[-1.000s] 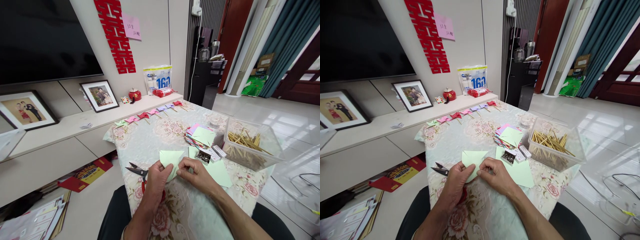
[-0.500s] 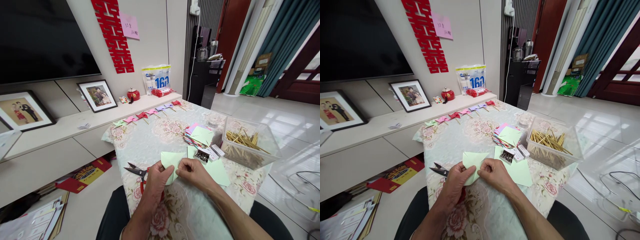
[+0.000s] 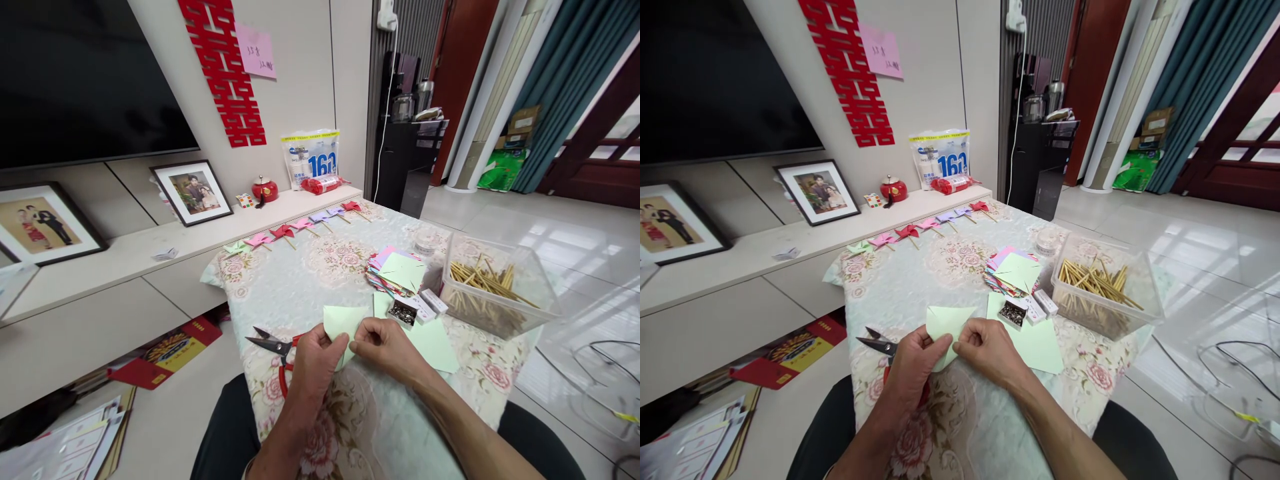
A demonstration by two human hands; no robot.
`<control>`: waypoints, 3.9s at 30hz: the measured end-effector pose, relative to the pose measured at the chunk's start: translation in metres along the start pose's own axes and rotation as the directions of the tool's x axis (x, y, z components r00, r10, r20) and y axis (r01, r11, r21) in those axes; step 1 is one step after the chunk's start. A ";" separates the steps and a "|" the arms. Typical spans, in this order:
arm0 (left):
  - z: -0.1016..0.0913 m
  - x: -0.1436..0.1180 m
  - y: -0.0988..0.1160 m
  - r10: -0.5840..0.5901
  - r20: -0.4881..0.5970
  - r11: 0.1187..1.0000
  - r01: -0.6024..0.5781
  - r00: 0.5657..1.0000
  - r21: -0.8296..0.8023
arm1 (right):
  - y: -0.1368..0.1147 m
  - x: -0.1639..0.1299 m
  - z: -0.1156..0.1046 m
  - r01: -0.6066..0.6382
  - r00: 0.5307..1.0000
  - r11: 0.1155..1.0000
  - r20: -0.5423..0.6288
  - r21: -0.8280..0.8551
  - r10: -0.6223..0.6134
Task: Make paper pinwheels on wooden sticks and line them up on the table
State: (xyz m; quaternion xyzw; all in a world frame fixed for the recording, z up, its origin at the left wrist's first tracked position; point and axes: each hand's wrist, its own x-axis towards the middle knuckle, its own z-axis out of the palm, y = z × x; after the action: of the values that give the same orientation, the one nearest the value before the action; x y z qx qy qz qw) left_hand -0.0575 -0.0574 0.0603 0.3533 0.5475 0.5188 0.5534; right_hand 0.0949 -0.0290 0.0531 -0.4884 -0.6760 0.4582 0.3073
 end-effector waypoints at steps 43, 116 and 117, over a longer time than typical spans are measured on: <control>-0.023 0.030 0.028 -0.291 0.433 0.847 0.020 0.853 0.531 | -0.002 -0.004 -0.005 -0.069 0.986 0.902 0.169 0.427 -0.005; -0.023 0.008 0.028 -0.193 0.148 0.946 0.224 0.970 -0.233 | 0.004 -0.005 0.003 0.686 0.696 0.696 -0.089 -0.213 -0.713; -0.022 0.007 0.028 -0.188 0.151 0.949 0.219 0.970 -0.228 | 0.003 -0.005 0.002 0.685 0.703 0.700 -0.069 -0.200 -0.708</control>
State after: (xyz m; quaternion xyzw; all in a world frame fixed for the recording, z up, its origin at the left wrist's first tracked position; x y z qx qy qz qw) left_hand -0.0853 -0.0488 0.0816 0.2568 0.4767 0.4984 0.6770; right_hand 0.0960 -0.0345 0.0497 -0.2497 -0.8214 0.2166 0.4647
